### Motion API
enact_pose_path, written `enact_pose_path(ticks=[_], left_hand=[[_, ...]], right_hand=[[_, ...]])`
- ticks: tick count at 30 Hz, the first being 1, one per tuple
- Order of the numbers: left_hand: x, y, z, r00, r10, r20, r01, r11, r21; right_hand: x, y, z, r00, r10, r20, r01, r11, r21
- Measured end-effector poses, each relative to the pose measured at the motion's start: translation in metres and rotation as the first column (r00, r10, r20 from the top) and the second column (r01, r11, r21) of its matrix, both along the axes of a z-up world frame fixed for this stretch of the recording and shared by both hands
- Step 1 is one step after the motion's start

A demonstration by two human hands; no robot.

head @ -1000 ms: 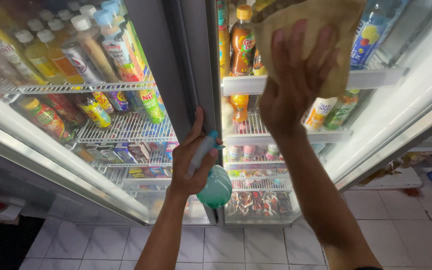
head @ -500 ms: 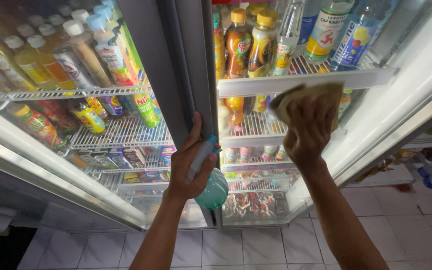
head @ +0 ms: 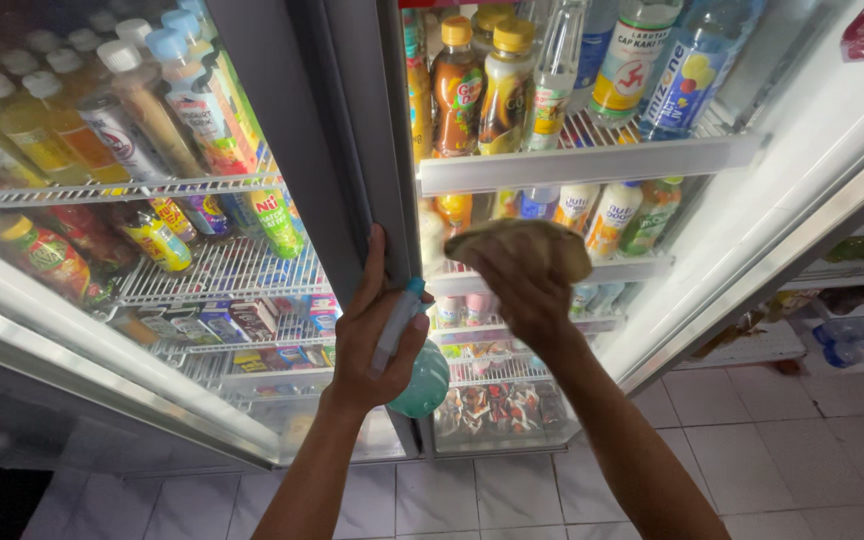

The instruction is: The person cleans the exterior glass and frame of a beverage refrigerator door with a spray bottle and a cloth.

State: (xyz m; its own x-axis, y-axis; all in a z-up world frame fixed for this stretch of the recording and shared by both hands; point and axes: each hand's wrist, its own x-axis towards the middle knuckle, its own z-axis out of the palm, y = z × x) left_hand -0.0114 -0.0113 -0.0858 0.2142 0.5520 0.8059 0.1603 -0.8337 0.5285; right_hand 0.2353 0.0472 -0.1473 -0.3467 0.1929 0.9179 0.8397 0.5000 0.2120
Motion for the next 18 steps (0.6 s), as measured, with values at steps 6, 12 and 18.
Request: enact_pose_path(ticks=[6,12,18], left_hand=[[0.002,0.000,0.001,0.996,0.067,-0.065,-0.059,0.991,0.119],[0.006,-0.002,0.000,1.000,0.012,-0.027,-0.010,0.997,0.078],[0.008,-0.005,-0.002,0.999,0.047,0.023,-0.050,0.992,0.119]], right_hand=[[0.082,0.009,0.034,0.867,-0.136,-0.479,0.194,0.978,0.073],[-0.029,0.023,0.091,0.806,0.049,-0.590,0.027,0.992,0.120],[-0.100,-0.002,0.123,0.975,-0.036,-0.221,0.029,0.999,-0.034]])
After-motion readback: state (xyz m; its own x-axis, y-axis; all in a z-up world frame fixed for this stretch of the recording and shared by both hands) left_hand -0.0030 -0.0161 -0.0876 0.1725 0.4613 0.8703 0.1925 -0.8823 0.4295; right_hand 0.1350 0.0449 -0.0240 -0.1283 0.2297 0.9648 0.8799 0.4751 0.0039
